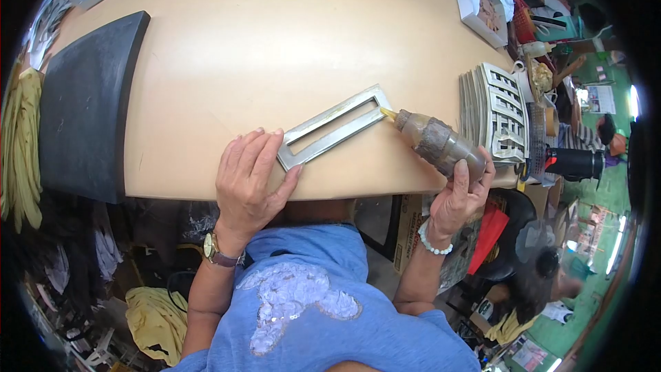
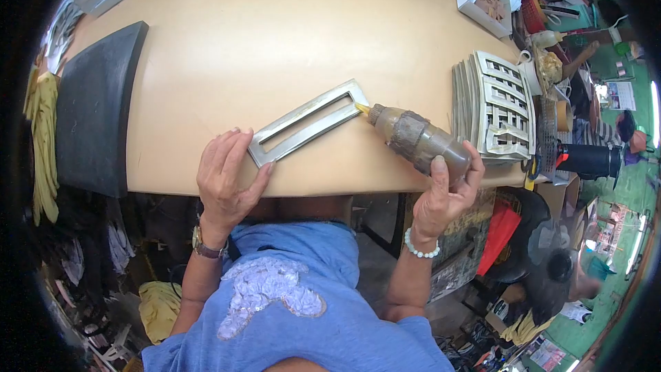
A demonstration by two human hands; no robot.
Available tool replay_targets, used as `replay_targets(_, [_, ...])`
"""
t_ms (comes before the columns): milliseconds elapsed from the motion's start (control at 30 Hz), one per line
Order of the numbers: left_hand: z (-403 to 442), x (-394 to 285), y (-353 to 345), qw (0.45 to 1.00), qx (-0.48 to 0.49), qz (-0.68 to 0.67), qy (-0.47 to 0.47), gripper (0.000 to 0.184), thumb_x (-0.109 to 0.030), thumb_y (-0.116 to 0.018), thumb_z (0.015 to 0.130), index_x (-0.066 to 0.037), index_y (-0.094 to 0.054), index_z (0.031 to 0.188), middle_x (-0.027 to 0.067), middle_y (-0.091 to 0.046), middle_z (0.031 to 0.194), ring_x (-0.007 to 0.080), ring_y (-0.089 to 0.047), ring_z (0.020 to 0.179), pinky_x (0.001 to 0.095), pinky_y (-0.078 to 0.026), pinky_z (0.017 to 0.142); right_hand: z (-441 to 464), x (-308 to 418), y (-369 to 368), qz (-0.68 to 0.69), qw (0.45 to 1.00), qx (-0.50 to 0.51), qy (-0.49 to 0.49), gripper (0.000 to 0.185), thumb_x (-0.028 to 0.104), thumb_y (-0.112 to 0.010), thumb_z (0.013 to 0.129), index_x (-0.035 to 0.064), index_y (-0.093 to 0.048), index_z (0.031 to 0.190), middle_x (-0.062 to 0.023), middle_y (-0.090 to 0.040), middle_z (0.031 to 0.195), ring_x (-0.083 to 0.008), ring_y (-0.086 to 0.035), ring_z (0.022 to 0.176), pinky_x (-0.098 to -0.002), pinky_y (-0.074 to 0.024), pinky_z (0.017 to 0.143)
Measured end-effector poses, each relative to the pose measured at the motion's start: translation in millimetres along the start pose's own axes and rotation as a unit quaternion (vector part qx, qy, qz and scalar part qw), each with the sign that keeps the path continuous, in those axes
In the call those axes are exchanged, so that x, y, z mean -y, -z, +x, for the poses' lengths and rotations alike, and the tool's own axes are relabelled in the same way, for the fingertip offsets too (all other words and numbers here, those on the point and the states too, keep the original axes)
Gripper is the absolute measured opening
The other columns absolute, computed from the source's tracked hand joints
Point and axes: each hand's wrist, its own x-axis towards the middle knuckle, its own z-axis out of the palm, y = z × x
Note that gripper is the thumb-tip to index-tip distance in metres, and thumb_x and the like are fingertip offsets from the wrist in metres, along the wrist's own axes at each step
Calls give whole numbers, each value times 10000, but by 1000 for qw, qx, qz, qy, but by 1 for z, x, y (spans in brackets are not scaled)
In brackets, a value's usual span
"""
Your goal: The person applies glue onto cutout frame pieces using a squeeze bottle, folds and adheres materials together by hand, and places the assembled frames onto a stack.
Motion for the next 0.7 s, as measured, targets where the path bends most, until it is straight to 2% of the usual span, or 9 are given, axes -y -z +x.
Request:
replay_targets(133, [-2,2,-3,1000,-4,-2,12,484,-204,-748,710,-23,-594,1132,127,-612,1045,305,-579,1011,447,-449,888,1,1,-1,-5,1000,-1,1,428,5,-656,820,12,-488,1214,-71,-555,1097,-152,-548,983,-286,-432,895])
replay_targets(700, [-1,1,-2,1000,-1,1,10,474,-203,-747,711,-20,-598,1121,126,-613,1044,305,-581,1006,446,-449,890,0,1,-1,8,1000,4,-7,424,25,-662,824,15,-487,1210,-78,-565,1077,-156,-555,963,-290,-442,881])
